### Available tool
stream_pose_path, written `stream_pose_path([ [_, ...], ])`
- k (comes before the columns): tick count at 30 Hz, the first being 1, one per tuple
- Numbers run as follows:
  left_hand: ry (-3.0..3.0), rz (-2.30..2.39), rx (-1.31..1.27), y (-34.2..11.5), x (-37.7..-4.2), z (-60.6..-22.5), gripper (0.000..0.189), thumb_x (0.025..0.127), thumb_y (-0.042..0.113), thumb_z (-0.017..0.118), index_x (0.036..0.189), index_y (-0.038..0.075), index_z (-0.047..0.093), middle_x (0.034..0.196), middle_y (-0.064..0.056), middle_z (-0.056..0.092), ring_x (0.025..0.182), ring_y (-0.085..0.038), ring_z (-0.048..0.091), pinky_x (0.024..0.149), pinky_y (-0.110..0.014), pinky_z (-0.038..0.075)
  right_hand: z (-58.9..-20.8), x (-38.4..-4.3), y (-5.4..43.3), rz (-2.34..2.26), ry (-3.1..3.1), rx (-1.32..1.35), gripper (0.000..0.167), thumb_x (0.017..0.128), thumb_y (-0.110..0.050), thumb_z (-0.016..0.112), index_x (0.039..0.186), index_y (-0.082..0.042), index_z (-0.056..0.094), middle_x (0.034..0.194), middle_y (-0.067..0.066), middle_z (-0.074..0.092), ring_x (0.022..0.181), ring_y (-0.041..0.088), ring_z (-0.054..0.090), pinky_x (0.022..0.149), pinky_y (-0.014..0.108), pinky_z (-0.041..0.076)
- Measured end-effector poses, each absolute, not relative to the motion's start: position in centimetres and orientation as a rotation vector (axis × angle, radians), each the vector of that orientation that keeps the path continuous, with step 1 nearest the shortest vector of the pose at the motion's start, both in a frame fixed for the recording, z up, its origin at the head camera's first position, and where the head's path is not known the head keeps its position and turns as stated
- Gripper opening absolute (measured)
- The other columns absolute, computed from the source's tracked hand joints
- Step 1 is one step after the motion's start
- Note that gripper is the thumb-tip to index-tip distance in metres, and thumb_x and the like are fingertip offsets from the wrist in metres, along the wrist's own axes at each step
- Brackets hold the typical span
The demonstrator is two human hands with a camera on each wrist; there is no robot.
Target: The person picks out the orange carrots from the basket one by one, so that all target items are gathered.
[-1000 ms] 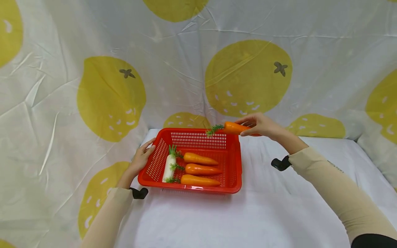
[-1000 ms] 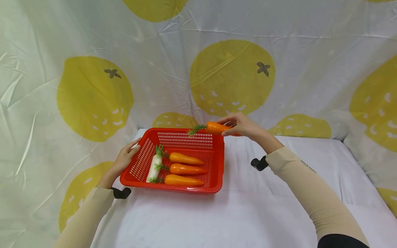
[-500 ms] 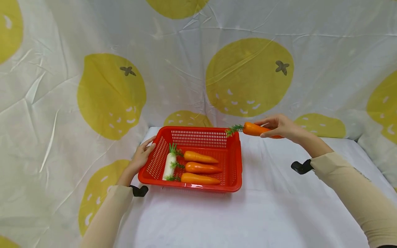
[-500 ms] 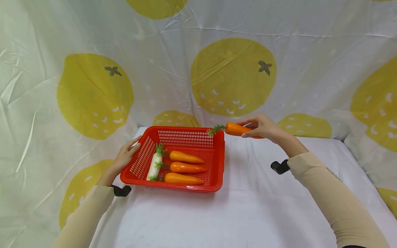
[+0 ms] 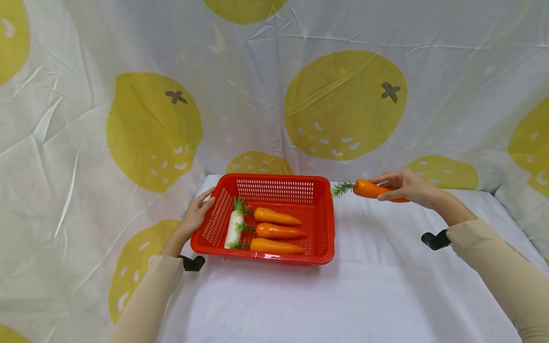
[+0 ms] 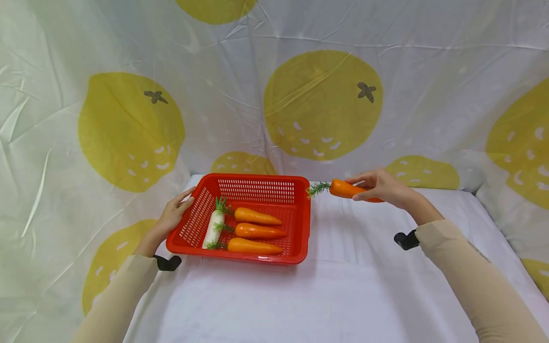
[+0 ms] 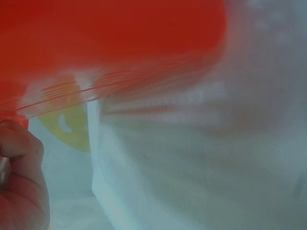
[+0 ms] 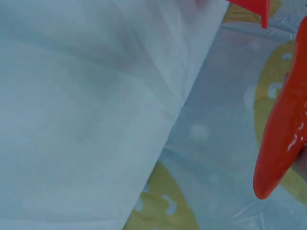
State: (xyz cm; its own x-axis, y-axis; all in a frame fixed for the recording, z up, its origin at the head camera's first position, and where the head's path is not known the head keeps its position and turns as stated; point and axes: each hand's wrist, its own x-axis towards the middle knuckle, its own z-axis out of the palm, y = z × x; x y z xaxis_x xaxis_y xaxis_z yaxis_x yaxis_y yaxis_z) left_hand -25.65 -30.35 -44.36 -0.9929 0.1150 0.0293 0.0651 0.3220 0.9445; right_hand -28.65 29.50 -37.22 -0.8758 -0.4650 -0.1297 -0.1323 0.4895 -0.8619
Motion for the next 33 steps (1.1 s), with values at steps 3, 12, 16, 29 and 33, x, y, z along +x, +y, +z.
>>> stream_pose_path([
  [3, 2.518, 1.797, 0.175, -30.4, -25.7, -44.4, 0.055, 0.108, 0.027, 0.043, 0.159, 0.011, 0.028, 0.128, -0.038, 0.054, 0.090, -0.037, 0.068, 0.069, -0.032, 0.059, -38.2, -28.6, 30.2, -1.341, 2.393, -0.481, 0.058, 0.085, -0.015, 0.081, 0.137, -0.001, 0.060, 0.125, 0.018, 0.066, 0.105, 0.021, 0.066, 0.086, 0.029, 0.054],
  [12, 2.501, 1.810, 0.172, -30.5, -25.7, -44.5, 0.055, 0.109, 0.027, 0.043, 0.159, 0.011, 0.027, 0.129, -0.039, 0.053, 0.093, -0.040, 0.067, 0.072, -0.037, 0.060, -41.3, -28.7, 31.5, -1.369, 2.373, -0.493, 0.054, 0.084, -0.011, 0.081, 0.133, 0.003, 0.061, 0.123, 0.020, 0.066, 0.101, 0.015, 0.065, 0.085, 0.027, 0.054],
  [16, 2.497, 1.811, 0.162, -30.4, -25.6, -44.4, 0.055, 0.108, 0.027, 0.043, 0.159, 0.012, 0.027, 0.129, -0.038, 0.053, 0.094, -0.042, 0.067, 0.073, -0.038, 0.060, -42.6, -28.7, 31.9, -1.372, 2.367, -0.488, 0.055, 0.084, -0.011, 0.081, 0.133, 0.005, 0.061, 0.124, 0.021, 0.066, 0.100, 0.014, 0.064, 0.085, 0.025, 0.054],
  [29, 2.512, 1.819, 0.174, -30.3, -25.5, -44.4, 0.055, 0.108, 0.026, 0.044, 0.158, 0.008, 0.027, 0.125, -0.040, 0.054, 0.087, -0.035, 0.069, 0.069, -0.036, 0.060, -46.8, -29.0, 32.3, -1.424, 2.356, -0.453, 0.051, 0.086, -0.004, 0.078, 0.132, 0.009, 0.059, 0.125, 0.028, 0.062, 0.100, 0.012, 0.061, 0.077, 0.025, 0.055],
  [33, 2.514, 1.822, 0.181, -30.3, -25.5, -44.4, 0.055, 0.108, 0.025, 0.044, 0.158, 0.008, 0.027, 0.125, -0.040, 0.054, 0.086, -0.032, 0.069, 0.069, -0.035, 0.060, -47.8, -28.9, 32.3, -1.440, 2.344, -0.435, 0.052, 0.085, -0.005, 0.078, 0.131, 0.009, 0.059, 0.126, 0.028, 0.061, 0.103, 0.017, 0.060, 0.080, 0.021, 0.053],
])
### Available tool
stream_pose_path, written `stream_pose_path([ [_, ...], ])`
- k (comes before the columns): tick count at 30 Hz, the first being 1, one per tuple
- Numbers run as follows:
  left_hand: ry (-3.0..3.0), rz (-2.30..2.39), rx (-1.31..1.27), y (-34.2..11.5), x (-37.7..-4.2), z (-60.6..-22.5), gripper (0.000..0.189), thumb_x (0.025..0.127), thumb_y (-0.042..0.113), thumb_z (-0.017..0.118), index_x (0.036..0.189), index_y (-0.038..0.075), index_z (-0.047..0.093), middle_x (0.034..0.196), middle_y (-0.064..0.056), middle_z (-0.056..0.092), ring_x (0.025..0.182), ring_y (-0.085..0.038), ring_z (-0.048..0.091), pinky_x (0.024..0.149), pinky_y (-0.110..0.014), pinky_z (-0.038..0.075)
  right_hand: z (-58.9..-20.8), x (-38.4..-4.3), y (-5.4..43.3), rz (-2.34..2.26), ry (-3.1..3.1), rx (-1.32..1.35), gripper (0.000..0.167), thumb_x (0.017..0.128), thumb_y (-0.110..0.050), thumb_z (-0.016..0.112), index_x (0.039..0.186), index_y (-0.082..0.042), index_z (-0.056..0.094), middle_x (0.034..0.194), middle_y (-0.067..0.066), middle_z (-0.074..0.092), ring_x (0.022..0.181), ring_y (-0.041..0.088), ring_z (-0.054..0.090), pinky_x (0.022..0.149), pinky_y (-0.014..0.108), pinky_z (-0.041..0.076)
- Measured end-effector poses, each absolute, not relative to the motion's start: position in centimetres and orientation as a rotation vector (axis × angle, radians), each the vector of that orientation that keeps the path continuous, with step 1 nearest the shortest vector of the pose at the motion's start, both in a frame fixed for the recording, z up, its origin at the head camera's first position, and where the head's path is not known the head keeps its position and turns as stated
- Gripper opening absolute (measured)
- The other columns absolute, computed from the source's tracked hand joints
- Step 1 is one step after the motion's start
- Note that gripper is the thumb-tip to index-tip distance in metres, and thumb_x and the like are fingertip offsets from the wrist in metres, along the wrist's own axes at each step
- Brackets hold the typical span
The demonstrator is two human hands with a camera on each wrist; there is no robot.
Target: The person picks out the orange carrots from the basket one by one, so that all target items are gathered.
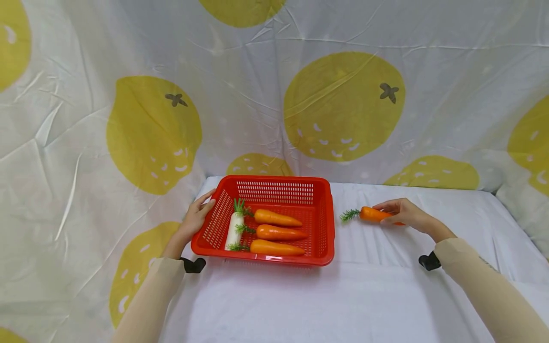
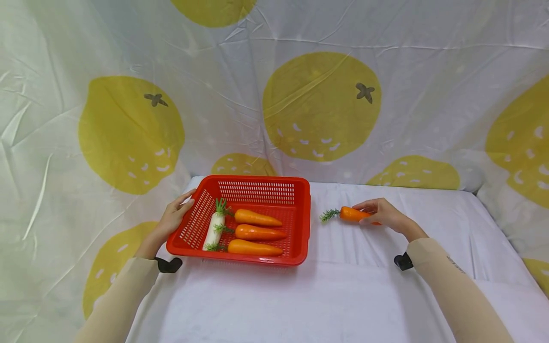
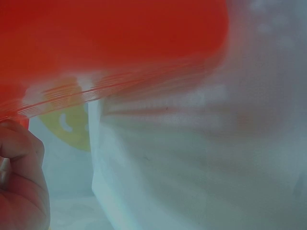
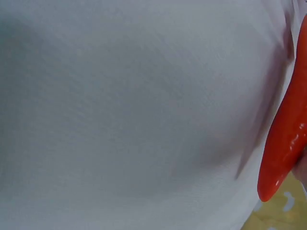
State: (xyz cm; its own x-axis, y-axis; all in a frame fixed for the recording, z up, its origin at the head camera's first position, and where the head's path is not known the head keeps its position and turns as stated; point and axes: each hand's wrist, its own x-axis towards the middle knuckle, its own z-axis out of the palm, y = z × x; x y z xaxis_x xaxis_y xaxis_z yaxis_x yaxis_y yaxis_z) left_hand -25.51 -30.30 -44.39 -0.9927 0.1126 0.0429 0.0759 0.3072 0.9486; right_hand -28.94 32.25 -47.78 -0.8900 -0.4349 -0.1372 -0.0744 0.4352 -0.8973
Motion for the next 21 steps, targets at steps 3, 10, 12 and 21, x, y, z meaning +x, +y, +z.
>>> stream_pose_path([
  [3, 2.506, 1.824, 0.170, -30.28, -25.54, -44.41, 0.055, 0.108, 0.026, 0.044, 0.158, 0.010, 0.028, 0.127, -0.039, 0.054, 0.088, -0.033, 0.069, 0.070, -0.035, 0.060, -48.32, -28.91, 32.19, -1.444, 2.345, -0.432, 0.052, 0.085, -0.006, 0.079, 0.132, 0.009, 0.059, 0.127, 0.028, 0.061, 0.104, 0.017, 0.060, 0.083, 0.020, 0.052],
  [10, 2.516, 1.819, 0.171, -30.34, -25.56, -44.51, 0.054, 0.108, 0.024, 0.044, 0.158, 0.010, 0.028, 0.126, -0.040, 0.054, 0.087, -0.032, 0.069, 0.070, -0.034, 0.060, -48.70, -28.95, 32.01, -1.435, 2.361, -0.438, 0.052, 0.086, -0.005, 0.078, 0.131, 0.010, 0.059, 0.129, 0.030, 0.059, 0.106, 0.016, 0.060, 0.085, 0.019, 0.052],
  [12, 2.517, 1.824, 0.168, -30.34, -25.55, -44.50, 0.054, 0.108, 0.024, 0.044, 0.158, 0.010, 0.029, 0.125, -0.040, 0.054, 0.086, -0.031, 0.069, 0.069, -0.034, 0.060, -48.70, -29.04, 32.03, -1.423, 2.368, -0.443, 0.052, 0.086, -0.005, 0.078, 0.132, 0.010, 0.059, 0.130, 0.030, 0.058, 0.109, 0.020, 0.060, 0.086, 0.018, 0.051],
  [21, 2.505, 1.815, 0.145, -30.25, -25.61, -44.45, 0.055, 0.108, 0.027, 0.044, 0.159, 0.013, 0.028, 0.128, -0.039, 0.054, 0.091, -0.039, 0.068, 0.071, -0.035, 0.060, -48.66, -29.31, 32.10, -1.340, 2.419, -0.469, 0.057, 0.083, -0.006, 0.081, 0.133, 0.009, 0.059, 0.130, 0.028, 0.060, 0.117, 0.038, 0.056, 0.088, 0.016, 0.049],
])
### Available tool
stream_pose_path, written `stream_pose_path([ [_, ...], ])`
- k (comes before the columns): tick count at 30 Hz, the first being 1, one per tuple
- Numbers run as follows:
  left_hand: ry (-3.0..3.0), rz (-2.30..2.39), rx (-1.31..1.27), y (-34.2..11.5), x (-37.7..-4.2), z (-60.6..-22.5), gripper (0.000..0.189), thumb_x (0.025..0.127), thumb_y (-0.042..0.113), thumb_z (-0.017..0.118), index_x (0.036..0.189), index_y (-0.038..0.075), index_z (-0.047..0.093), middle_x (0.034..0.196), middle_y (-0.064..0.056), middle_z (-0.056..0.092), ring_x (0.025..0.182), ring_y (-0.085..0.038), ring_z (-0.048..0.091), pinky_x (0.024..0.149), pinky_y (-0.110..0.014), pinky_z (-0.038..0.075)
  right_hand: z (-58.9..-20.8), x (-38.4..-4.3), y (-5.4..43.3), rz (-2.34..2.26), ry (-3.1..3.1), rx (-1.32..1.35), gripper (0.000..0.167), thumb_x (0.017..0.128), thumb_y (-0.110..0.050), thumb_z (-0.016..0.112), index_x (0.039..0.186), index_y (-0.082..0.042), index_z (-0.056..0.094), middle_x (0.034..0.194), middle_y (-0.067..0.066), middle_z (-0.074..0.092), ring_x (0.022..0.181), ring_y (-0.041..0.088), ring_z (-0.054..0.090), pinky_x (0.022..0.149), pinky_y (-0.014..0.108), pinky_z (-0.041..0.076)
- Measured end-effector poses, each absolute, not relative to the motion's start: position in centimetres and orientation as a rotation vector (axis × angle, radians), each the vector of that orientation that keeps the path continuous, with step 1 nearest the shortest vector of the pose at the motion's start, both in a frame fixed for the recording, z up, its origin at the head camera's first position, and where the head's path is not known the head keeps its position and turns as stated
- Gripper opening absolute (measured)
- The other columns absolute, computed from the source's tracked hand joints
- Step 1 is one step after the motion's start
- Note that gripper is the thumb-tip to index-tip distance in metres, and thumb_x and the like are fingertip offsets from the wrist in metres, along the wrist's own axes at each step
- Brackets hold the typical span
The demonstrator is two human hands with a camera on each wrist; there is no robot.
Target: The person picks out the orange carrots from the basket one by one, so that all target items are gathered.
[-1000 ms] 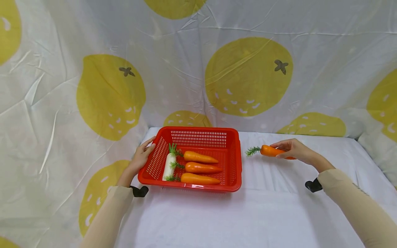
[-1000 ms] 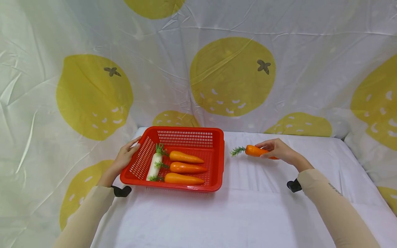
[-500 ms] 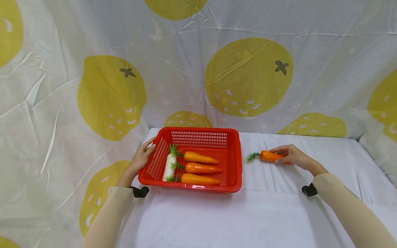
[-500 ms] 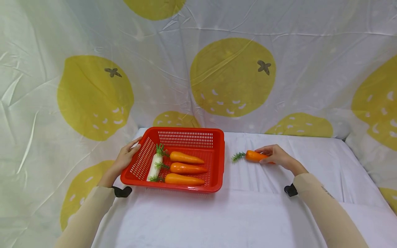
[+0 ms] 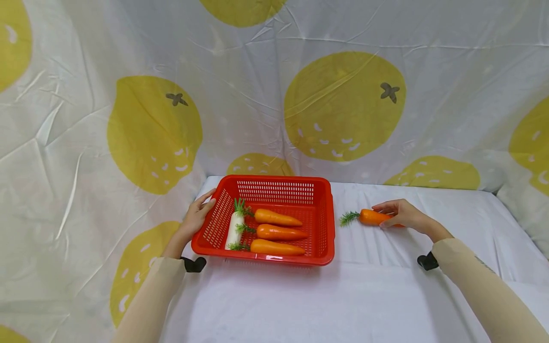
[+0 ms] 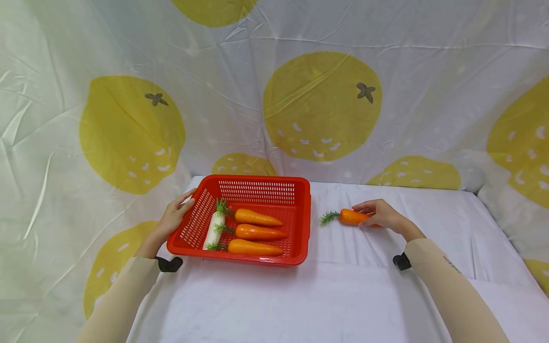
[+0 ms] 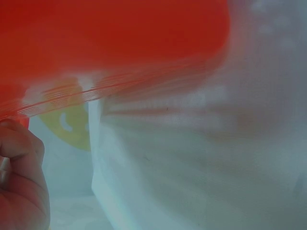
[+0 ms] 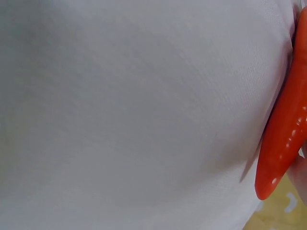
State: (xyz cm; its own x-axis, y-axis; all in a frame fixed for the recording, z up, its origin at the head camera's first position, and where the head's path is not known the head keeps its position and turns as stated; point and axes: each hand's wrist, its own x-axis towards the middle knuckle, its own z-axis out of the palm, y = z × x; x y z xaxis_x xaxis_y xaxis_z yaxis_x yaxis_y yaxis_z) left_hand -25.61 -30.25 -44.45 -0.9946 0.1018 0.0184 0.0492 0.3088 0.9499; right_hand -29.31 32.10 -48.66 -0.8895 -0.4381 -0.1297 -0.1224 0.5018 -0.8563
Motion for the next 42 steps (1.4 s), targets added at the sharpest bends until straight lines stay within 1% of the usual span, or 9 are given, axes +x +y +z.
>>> stream_pose_path([
  [4, 2.483, 1.820, 0.122, -30.2, -25.5, -44.2, 0.054, 0.108, 0.024, 0.044, 0.159, 0.013, 0.028, 0.129, -0.039, 0.053, 0.094, -0.044, 0.066, 0.073, -0.038, 0.060, -48.5, -29.3, 32.0, -1.303, 2.439, -0.478, 0.059, 0.082, -0.008, 0.082, 0.133, 0.009, 0.058, 0.129, 0.027, 0.060, 0.119, 0.042, 0.055, 0.090, 0.018, 0.049],
  [11, 2.445, 1.831, 0.126, -29.3, -24.5, -42.3, 0.053, 0.108, 0.016, 0.043, 0.157, 0.003, 0.026, 0.128, -0.043, 0.050, 0.099, -0.057, 0.059, 0.074, -0.044, 0.060, -47.4, -29.3, 32.0, -1.305, 2.423, -0.503, 0.063, 0.085, -0.013, 0.081, 0.138, 0.008, 0.054, 0.133, 0.026, 0.058, 0.123, 0.043, 0.054, 0.101, 0.038, 0.047],
  [13, 2.447, 1.823, 0.132, -29.1, -24.2, -41.9, 0.053, 0.108, 0.016, 0.043, 0.157, 0.003, 0.026, 0.128, -0.043, 0.050, 0.099, -0.056, 0.060, 0.074, -0.043, 0.060, -46.8, -29.3, 31.9, -1.345, 2.409, -0.494, 0.064, 0.086, -0.015, 0.080, 0.140, 0.007, 0.052, 0.135, 0.027, 0.057, 0.124, 0.043, 0.053, 0.100, 0.036, 0.048],
  [18, 2.441, 1.826, 0.148, -29.0, -24.2, -41.6, 0.053, 0.108, 0.016, 0.043, 0.157, 0.002, 0.026, 0.127, -0.044, 0.050, 0.097, -0.055, 0.061, 0.075, -0.045, 0.059, -44.7, -29.4, 31.2, -1.457, 2.379, -0.465, 0.062, 0.091, -0.015, 0.075, 0.142, 0.007, 0.048, 0.138, 0.028, 0.054, 0.125, 0.042, 0.052, 0.089, 0.021, 0.051],
  [22, 2.437, 1.841, 0.140, -29.5, -24.8, -42.4, 0.053, 0.109, 0.017, 0.043, 0.158, 0.005, 0.026, 0.128, -0.042, 0.051, 0.098, -0.055, 0.061, 0.074, -0.044, 0.060, -43.1, -29.6, 30.7, -1.538, 2.351, -0.462, 0.061, 0.093, -0.016, 0.073, 0.144, 0.006, 0.047, 0.133, 0.013, 0.062, 0.118, 0.023, 0.061, 0.089, 0.017, 0.050],
  [26, 2.448, 1.845, 0.149, -30.1, -25.5, -43.7, 0.054, 0.109, 0.022, 0.043, 0.159, 0.011, 0.026, 0.130, -0.040, 0.052, 0.098, -0.050, 0.063, 0.072, -0.039, 0.060, -41.7, -29.8, 30.2, -1.572, 2.352, -0.471, 0.059, 0.094, -0.019, 0.072, 0.145, 0.001, 0.049, 0.127, -0.003, 0.065, 0.110, 0.007, 0.064, 0.090, 0.017, 0.049],
  [31, 2.436, 1.841, 0.151, -29.5, -24.8, -42.6, 0.054, 0.109, 0.019, 0.043, 0.159, 0.007, 0.025, 0.129, -0.041, 0.051, 0.100, -0.054, 0.061, 0.076, -0.045, 0.059, -40.2, -30.0, 29.3, -1.564, 2.381, -0.522, 0.057, 0.094, -0.020, 0.072, 0.145, -0.003, 0.051, 0.127, -0.005, 0.065, 0.111, 0.008, 0.064, 0.090, 0.017, 0.049],
  [36, 2.429, 1.837, 0.138, -29.0, -24.2, -41.7, 0.054, 0.109, 0.017, 0.043, 0.158, 0.004, 0.025, 0.130, -0.043, 0.050, 0.103, -0.058, 0.057, 0.080, -0.050, 0.058, -38.4, -30.0, 27.9, -1.593, 2.360, -0.584, 0.055, 0.094, -0.017, 0.071, 0.144, -0.002, 0.052, 0.128, -0.003, 0.065, 0.117, 0.021, 0.062, 0.091, 0.019, 0.049],
  [42, 2.435, 1.829, 0.132, -29.1, -24.2, -41.8, 0.054, 0.109, 0.017, 0.042, 0.158, 0.004, 0.025, 0.130, -0.042, 0.049, 0.102, -0.057, 0.058, 0.078, -0.046, 0.059, -36.6, -30.1, 26.1, -1.659, 2.309, -0.601, 0.052, 0.094, -0.011, 0.071, 0.142, -0.003, 0.054, 0.130, 0.003, 0.065, 0.115, 0.019, 0.063, 0.092, 0.023, 0.050],
])
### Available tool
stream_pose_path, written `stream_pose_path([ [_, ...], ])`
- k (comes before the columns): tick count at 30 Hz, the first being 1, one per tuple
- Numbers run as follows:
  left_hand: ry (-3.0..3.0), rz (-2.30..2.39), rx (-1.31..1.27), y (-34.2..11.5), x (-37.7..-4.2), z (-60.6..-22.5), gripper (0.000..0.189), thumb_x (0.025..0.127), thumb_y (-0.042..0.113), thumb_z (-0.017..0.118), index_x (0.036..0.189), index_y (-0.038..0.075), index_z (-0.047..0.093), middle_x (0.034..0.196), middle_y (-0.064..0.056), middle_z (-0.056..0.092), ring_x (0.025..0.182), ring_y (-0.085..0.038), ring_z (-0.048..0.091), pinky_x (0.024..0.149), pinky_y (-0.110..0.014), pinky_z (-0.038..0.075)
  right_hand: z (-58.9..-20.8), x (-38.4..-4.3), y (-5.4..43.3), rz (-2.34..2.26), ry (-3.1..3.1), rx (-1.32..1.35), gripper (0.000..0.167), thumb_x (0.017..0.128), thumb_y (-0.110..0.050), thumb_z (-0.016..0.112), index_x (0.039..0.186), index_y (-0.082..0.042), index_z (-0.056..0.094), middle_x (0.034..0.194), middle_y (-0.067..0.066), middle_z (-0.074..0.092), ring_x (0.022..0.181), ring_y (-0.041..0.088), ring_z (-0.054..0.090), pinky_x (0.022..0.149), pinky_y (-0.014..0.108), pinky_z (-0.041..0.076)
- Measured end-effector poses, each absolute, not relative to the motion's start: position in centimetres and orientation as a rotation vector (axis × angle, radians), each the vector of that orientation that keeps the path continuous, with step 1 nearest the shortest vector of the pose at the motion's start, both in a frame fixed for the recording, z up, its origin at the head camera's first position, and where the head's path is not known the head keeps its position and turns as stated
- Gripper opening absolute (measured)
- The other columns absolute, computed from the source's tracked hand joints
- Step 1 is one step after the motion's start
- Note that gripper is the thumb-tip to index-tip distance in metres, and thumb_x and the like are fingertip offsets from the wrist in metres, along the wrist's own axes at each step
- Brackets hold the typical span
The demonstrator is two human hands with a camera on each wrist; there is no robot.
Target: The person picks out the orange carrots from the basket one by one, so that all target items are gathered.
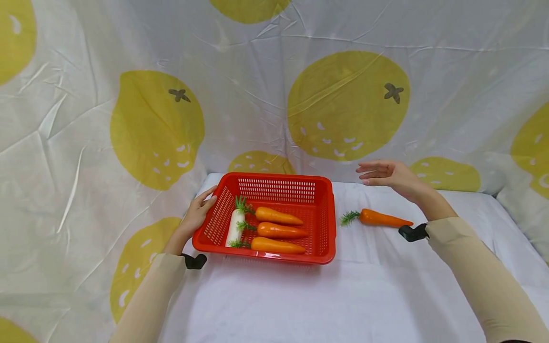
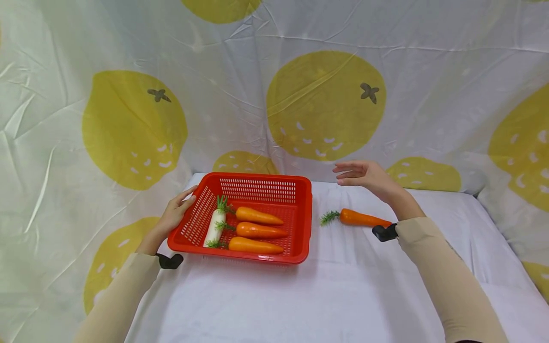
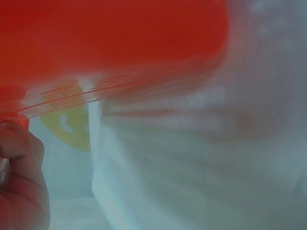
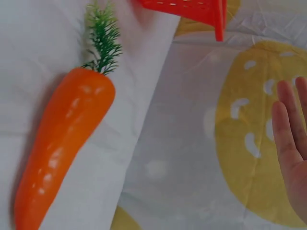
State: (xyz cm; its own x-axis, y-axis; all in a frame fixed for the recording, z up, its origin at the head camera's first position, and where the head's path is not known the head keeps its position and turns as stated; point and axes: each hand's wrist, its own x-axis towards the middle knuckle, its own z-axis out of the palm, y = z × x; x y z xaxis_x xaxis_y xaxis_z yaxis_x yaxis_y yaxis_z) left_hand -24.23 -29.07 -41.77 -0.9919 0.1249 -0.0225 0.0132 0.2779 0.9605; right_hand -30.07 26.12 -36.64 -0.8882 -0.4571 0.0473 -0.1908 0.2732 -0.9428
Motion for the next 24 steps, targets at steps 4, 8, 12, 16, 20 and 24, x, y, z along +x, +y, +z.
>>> stream_pose_path([
  [4, 2.429, 1.838, 0.127, -29.1, -24.2, -41.8, 0.054, 0.109, 0.017, 0.043, 0.158, 0.004, 0.025, 0.130, -0.042, 0.050, 0.101, -0.056, 0.059, 0.076, -0.044, 0.059, -35.8, -30.3, 24.9, -1.688, 2.266, -0.636, 0.052, 0.094, -0.009, 0.071, 0.142, -0.002, 0.053, 0.130, 0.005, 0.065, 0.113, 0.016, 0.064, 0.093, 0.026, 0.051],
  [8, 2.428, 1.833, 0.123, -29.1, -24.1, -41.7, 0.054, 0.108, 0.018, 0.043, 0.158, 0.005, 0.025, 0.129, -0.042, 0.051, 0.100, -0.053, 0.061, 0.077, -0.043, 0.059, -35.0, -30.4, 23.6, -1.700, 2.235, -0.661, 0.053, 0.093, -0.009, 0.072, 0.142, -0.003, 0.054, 0.130, 0.007, 0.065, 0.114, 0.018, 0.064, 0.094, 0.027, 0.051],
  [12, 2.436, 1.823, 0.119, -29.1, -24.2, -41.8, 0.054, 0.109, 0.018, 0.043, 0.158, 0.005, 0.026, 0.128, -0.042, 0.051, 0.100, -0.054, 0.061, 0.077, -0.044, 0.059, -34.4, -30.8, 22.2, -1.702, 2.215, -0.692, 0.053, 0.092, -0.009, 0.072, 0.142, -0.003, 0.055, 0.131, 0.008, 0.064, 0.117, 0.019, 0.062, 0.096, 0.027, 0.050],
  [16, 2.442, 1.825, 0.135, -29.3, -24.4, -42.2, 0.054, 0.109, 0.017, 0.042, 0.158, 0.004, 0.025, 0.128, -0.042, 0.051, 0.101, -0.056, 0.059, 0.077, -0.046, 0.059, -33.8, -31.2, 20.6, -1.730, 2.183, -0.716, 0.052, 0.091, -0.006, 0.073, 0.140, -0.003, 0.056, 0.130, 0.009, 0.064, 0.117, 0.021, 0.062, 0.097, 0.030, 0.050],
  [20, 2.444, 1.845, 0.149, -29.8, -25.1, -43.3, 0.054, 0.109, 0.018, 0.043, 0.158, 0.005, 0.025, 0.127, -0.042, 0.052, 0.100, -0.056, 0.060, 0.075, -0.045, 0.059, -33.2, -31.5, 18.9, -1.768, 2.139, -0.754, 0.051, 0.091, -0.003, 0.072, 0.139, -0.001, 0.056, 0.130, 0.010, 0.065, 0.116, 0.024, 0.062, 0.097, 0.032, 0.050],
  [24, 2.465, 1.847, 0.141, -30.2, -25.7, -44.4, 0.055, 0.108, 0.025, 0.044, 0.159, 0.011, 0.027, 0.127, -0.039, 0.054, 0.098, -0.051, 0.063, 0.073, -0.040, 0.060, -32.9, -32.0, 17.2, -1.811, 2.072, -0.774, 0.049, 0.091, -0.001, 0.071, 0.138, 0.001, 0.057, 0.128, 0.011, 0.065, 0.115, 0.024, 0.063, 0.098, 0.034, 0.050],
])
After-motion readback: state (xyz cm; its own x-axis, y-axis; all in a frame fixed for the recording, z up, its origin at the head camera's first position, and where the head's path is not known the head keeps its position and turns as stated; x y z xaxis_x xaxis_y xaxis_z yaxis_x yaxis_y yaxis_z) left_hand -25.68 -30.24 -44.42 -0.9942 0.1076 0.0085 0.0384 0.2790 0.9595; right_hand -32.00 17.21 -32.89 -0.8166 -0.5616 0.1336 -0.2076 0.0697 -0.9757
